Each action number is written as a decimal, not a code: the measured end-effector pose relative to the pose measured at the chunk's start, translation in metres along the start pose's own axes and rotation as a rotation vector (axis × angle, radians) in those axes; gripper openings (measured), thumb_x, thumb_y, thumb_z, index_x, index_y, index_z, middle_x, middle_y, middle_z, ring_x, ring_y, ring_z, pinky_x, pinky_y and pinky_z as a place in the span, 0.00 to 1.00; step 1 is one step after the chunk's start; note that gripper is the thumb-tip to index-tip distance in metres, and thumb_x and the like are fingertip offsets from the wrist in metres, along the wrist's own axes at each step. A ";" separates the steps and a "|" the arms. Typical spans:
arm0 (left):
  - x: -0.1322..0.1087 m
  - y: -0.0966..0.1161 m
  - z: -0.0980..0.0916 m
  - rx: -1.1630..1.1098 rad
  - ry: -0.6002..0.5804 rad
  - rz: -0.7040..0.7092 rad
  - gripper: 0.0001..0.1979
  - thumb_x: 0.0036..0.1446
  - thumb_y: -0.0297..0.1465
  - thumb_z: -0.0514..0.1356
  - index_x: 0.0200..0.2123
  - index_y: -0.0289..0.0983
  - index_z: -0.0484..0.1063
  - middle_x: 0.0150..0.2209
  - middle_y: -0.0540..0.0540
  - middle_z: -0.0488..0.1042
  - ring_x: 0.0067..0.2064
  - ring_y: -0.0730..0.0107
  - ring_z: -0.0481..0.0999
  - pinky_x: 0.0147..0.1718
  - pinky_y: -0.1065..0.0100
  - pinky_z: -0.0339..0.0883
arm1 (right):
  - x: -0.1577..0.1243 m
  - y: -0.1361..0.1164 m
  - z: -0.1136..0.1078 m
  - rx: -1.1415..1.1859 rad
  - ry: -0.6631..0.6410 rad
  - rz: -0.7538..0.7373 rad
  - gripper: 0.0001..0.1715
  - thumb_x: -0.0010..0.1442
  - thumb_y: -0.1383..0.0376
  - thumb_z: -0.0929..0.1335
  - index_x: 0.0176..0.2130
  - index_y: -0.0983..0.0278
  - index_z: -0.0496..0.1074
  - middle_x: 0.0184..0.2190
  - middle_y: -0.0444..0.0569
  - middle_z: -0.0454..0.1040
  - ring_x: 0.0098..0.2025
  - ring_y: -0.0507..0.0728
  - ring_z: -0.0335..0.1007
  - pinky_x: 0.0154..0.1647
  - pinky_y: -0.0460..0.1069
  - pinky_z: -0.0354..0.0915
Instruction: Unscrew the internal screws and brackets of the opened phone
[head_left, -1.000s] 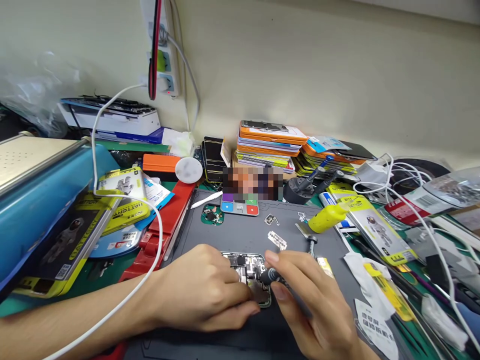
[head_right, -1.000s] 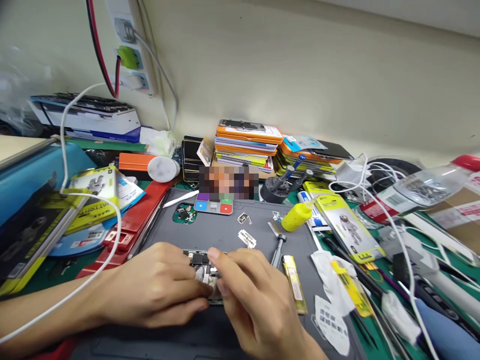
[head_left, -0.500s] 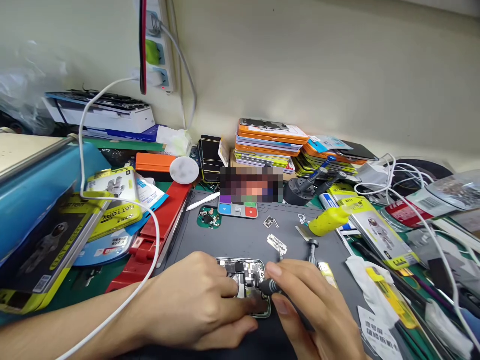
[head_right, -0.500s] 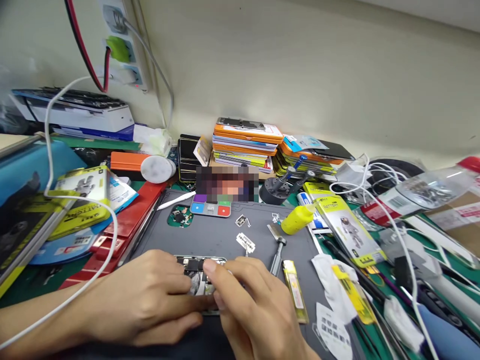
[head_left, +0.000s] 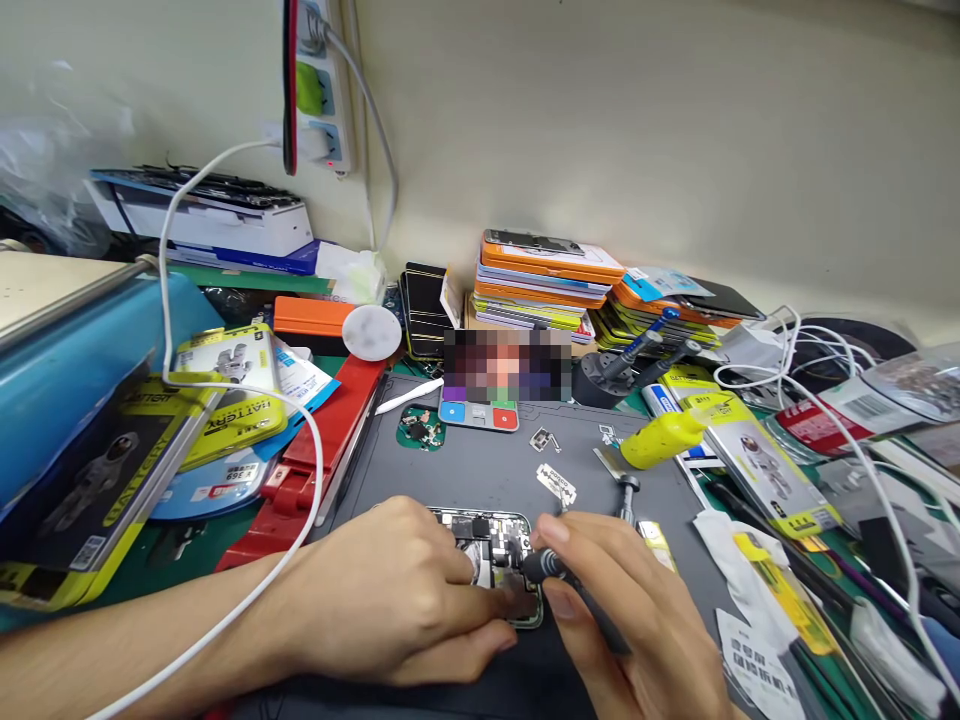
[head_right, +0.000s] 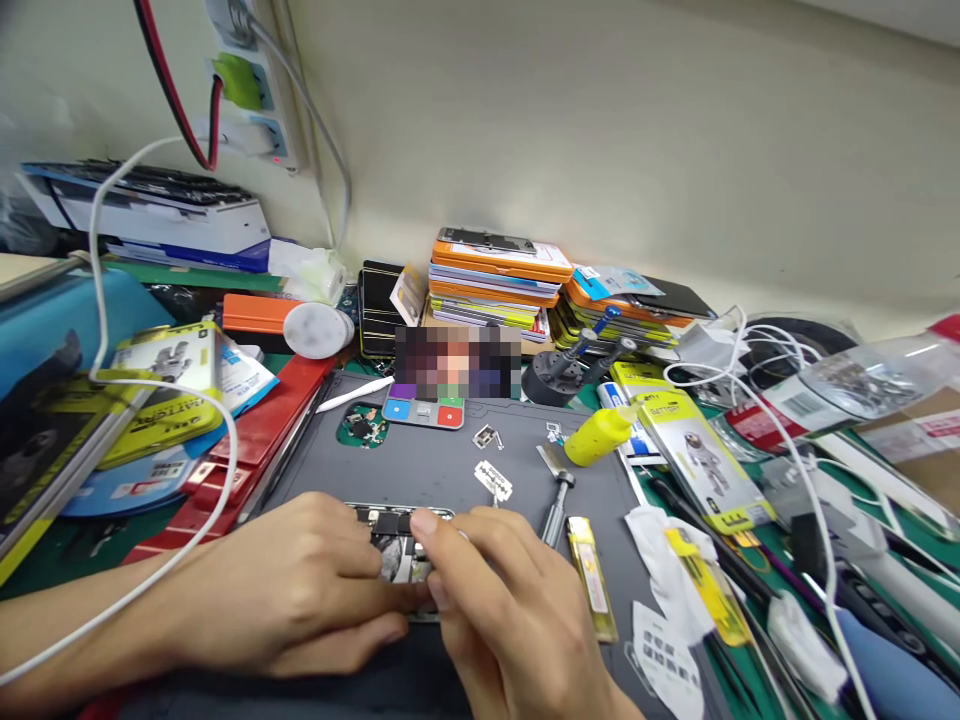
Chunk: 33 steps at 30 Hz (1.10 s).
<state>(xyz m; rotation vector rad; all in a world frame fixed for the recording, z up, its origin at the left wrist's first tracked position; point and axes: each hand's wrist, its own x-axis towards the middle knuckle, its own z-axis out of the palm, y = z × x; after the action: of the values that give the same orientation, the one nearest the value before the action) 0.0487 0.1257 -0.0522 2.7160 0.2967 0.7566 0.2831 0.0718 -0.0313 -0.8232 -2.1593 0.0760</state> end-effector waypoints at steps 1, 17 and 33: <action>0.000 0.000 0.000 0.009 -0.009 -0.004 0.11 0.73 0.29 0.56 0.49 0.35 0.79 0.30 0.52 0.79 0.27 0.67 0.74 0.23 0.59 0.56 | 0.000 0.000 0.000 0.001 0.001 -0.004 0.24 0.69 0.83 0.60 0.61 0.73 0.66 0.53 0.55 0.70 0.56 0.53 0.69 0.58 0.47 0.68; -0.001 0.000 0.000 0.013 -0.057 -0.026 0.12 0.75 0.31 0.54 0.48 0.36 0.78 0.28 0.51 0.77 0.25 0.68 0.74 0.23 0.59 0.53 | 0.001 0.002 0.000 -0.001 -0.014 -0.019 0.23 0.69 0.82 0.60 0.60 0.74 0.66 0.53 0.55 0.69 0.56 0.53 0.69 0.60 0.47 0.66; -0.001 -0.001 0.001 0.015 -0.082 -0.018 0.13 0.75 0.31 0.54 0.42 0.36 0.78 0.29 0.50 0.79 0.26 0.66 0.75 0.24 0.58 0.55 | 0.001 0.000 -0.001 0.018 -0.008 -0.025 0.25 0.70 0.82 0.60 0.64 0.74 0.65 0.52 0.55 0.69 0.56 0.53 0.68 0.58 0.46 0.65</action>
<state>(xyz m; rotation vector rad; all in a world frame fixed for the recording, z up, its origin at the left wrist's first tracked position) 0.0481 0.1260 -0.0534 2.7464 0.3089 0.6391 0.2831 0.0722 -0.0303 -0.7863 -2.1727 0.0857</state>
